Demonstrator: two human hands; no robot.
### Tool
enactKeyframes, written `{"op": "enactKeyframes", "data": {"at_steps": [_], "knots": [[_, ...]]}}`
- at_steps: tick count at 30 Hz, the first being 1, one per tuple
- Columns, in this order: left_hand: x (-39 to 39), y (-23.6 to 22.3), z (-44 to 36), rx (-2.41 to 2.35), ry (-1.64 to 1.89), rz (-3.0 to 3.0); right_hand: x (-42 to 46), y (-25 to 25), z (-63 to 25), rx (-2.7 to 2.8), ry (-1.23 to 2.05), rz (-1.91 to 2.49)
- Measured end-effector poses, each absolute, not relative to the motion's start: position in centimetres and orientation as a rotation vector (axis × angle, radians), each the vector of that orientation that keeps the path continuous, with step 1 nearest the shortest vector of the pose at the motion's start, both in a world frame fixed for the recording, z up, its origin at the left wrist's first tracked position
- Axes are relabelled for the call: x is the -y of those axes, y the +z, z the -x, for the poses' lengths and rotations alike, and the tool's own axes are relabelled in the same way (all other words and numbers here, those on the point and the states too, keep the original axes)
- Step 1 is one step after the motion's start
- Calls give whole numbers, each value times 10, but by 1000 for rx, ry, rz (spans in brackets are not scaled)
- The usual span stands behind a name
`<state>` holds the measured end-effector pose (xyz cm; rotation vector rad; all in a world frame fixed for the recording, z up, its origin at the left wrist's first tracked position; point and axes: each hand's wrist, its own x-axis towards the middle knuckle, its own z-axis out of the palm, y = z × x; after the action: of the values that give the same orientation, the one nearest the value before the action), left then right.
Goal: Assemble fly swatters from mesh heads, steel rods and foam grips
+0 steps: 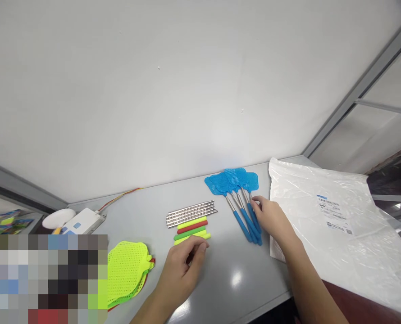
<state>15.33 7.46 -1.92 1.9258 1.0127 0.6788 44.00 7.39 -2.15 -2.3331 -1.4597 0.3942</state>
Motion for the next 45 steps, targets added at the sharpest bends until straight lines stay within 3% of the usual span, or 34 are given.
{"op": "enactKeyframes", "data": {"at_steps": [10, 16, 25, 35, 39, 45], "knots": [[-79, -24, -219, -780, 341, -2369, -47, -33, -433, 1470, 475, 2242], [-87, -38, -267, -830, 334, -2413, -44, -35, -428, 1513, 465, 2214], [-90, -35, -267, -828, 319, -2365, -37, -30, -424, 1593, 510, 2125], [-83, -17, -205, -702, 295, -2655, -32, -30, -419, 1620, 385, 2088], [-82, -22, -156, -878, 405, -2793, -48, -17, -401, 1843, 328, 2019], [-51, -41, -102, -1276, 689, -2537, -112, 5, -353, 2440, 288, 1803]]}}
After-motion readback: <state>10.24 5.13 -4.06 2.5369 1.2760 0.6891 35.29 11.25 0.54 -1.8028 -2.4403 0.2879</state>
